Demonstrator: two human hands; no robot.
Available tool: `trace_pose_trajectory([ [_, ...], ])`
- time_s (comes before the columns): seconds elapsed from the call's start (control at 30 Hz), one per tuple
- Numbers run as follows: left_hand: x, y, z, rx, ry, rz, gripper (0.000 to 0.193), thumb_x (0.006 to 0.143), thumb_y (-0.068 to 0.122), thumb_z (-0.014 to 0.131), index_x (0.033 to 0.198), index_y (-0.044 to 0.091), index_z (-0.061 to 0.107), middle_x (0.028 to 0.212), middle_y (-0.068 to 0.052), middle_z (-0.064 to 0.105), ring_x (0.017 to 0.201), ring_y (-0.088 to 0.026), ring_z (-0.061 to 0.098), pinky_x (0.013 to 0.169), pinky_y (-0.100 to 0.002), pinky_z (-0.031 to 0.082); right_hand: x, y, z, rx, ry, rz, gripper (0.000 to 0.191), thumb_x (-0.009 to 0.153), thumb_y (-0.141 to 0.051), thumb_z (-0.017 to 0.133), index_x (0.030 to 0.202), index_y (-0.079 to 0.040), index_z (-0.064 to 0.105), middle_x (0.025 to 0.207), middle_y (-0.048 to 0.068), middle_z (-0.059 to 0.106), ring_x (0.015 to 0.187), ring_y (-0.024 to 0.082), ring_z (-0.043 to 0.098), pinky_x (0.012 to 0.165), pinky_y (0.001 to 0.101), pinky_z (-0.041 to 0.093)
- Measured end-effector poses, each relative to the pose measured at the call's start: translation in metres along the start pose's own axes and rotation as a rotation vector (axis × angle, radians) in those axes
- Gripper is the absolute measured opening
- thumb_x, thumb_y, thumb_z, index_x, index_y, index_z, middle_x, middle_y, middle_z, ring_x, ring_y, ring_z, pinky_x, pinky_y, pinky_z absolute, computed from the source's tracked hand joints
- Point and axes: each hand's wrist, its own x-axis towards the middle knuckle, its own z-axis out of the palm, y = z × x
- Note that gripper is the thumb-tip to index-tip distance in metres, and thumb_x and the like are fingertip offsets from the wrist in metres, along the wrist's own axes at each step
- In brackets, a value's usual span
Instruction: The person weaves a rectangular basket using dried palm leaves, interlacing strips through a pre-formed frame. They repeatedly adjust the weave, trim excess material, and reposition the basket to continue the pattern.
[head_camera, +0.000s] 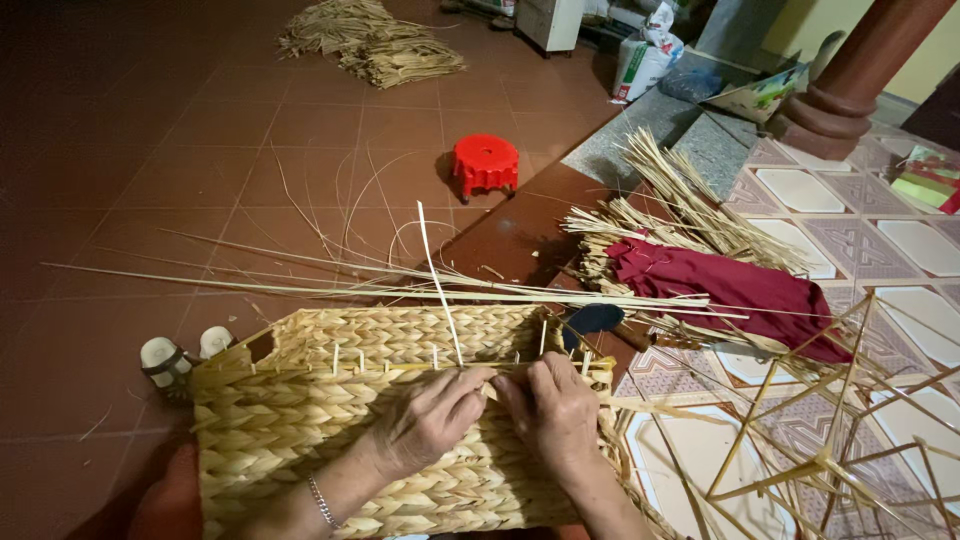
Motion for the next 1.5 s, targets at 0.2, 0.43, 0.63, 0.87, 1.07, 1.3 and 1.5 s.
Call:
trace_pose_trajectory([
  [0.2,0.005,-0.012,0.038,-0.156,-0.07,-0.245,0.012,0.095,-0.012,0.053,0.098,0.0,0.056,0.081,-0.014,0.065,0.068,-0.021,0.066,0.056,-0.028,0.058,0.005,0.0,-0.007,-0.05,-0.019,-0.03,0.019,0.078,-0.011,0.084,0.088,-0.007,0.068,0.08,0.006,0.059,0.07,0.022,0.054,0.054,0.0368,0.044],
  [0.43,0.018,-0.015,0.055,-0.231,0.037,-0.361,0.035,0.089,-0.02,0.047,0.12,-0.006,0.056,0.08,-0.018,0.062,0.062,-0.022,0.063,0.048,-0.026,0.055,-0.014,-0.002,-0.038,-0.161,0.056,-0.181,0.035,0.076,-0.023,0.086,0.104,-0.011,0.07,0.087,0.006,0.059,0.079,0.025,0.052,0.063,0.039,0.041],
  [0.63,0.025,-0.007,0.052,0.304,-0.524,-0.288,0.029,0.093,-0.016,0.053,0.121,-0.013,0.063,0.09,-0.026,0.065,0.061,-0.02,0.067,0.041,-0.027,0.055,-0.031,0.013,-0.042,-0.185,-0.144,-0.148,0.042,0.069,-0.004,0.076,0.11,-0.004,0.068,0.098,0.011,0.067,0.083,0.029,0.061,0.067,0.0397,0.052],
  [0.87,0.038,-0.002,0.042,-0.524,-0.386,-0.658,0.031,0.088,-0.007,0.058,0.117,-0.007,0.068,0.093,-0.008,0.056,0.077,-0.016,0.056,0.059,-0.027,0.053,-0.019,0.02,-0.065,0.409,-0.266,0.281,0.042,0.08,-0.009,0.081,0.118,0.002,0.066,0.095,0.012,0.076,0.08,0.021,0.076,0.063,0.0332,0.061],
  [1.07,0.054,0.004,0.014,-0.593,-0.714,-0.831,0.036,0.084,0.0,0.062,0.12,0.004,0.061,0.107,-0.002,0.044,0.084,-0.014,0.052,0.066,-0.029,0.053,0.001,0.016,-0.059,0.257,-0.228,0.252,0.02,0.082,-0.01,0.081,0.102,-0.007,0.081,0.069,0.01,0.064,0.059,0.017,0.06,0.052,0.0318,0.047],
  [1.3,0.037,0.004,0.04,-0.364,-0.463,-0.651,0.014,0.097,0.014,0.072,0.095,0.003,0.064,0.097,-0.006,0.048,0.078,-0.015,0.051,0.068,-0.027,0.048,0.008,0.035,-0.051,0.353,-0.307,0.448,0.014,0.084,-0.006,0.077,0.098,-0.005,0.079,0.081,0.007,0.076,0.066,0.015,0.07,0.057,0.0298,0.056],
  [1.5,0.012,0.006,0.057,-0.362,-0.208,-0.411,0.019,0.092,0.004,0.072,0.104,-0.007,0.063,0.106,-0.016,0.056,0.074,-0.019,0.063,0.059,-0.028,0.057,0.005,0.032,-0.045,0.208,-0.178,0.338,0.024,0.076,-0.021,0.087,0.086,-0.004,0.074,0.076,0.01,0.073,0.062,0.02,0.069,0.054,0.0341,0.056],
])
